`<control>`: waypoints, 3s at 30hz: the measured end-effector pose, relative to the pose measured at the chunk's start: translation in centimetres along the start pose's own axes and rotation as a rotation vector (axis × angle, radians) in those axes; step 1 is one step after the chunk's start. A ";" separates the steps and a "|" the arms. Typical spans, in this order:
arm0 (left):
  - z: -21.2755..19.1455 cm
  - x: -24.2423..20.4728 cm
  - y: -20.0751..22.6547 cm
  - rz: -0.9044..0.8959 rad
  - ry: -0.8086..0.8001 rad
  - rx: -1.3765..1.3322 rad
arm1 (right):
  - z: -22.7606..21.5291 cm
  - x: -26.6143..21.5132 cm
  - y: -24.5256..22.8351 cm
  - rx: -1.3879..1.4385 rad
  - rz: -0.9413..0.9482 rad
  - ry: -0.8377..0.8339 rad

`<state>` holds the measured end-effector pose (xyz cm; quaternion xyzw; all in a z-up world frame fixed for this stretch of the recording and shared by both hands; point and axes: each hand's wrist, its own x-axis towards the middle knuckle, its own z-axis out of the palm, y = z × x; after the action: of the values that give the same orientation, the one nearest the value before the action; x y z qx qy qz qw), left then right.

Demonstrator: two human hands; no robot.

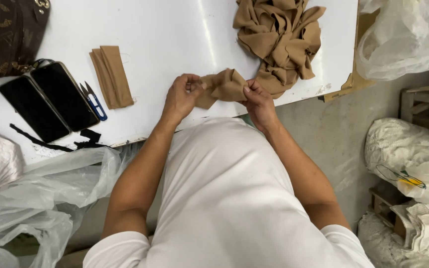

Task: Folding small brown fabric strips and stacking them on a workbench.

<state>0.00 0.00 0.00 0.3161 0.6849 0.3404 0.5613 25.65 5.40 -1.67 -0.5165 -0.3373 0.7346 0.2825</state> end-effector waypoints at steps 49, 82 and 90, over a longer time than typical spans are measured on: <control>1.9 -5.5 6.0 0.502 -0.306 -0.254 | 4.8 -5.5 -7.6 -0.241 -0.522 -0.081; 0.0 -3.2 5.9 -0.023 -0.522 -1.149 | 2.4 -3.6 -6.6 0.548 0.182 -0.126; 0.0 -3.0 5.5 0.012 -0.564 -1.064 | 4.0 -3.0 -9.2 0.803 0.187 -0.324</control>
<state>0.80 0.66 6.19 0.0737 0.2436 0.5426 0.8005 23.36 7.92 8.23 -0.2722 -0.0169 0.9014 0.3364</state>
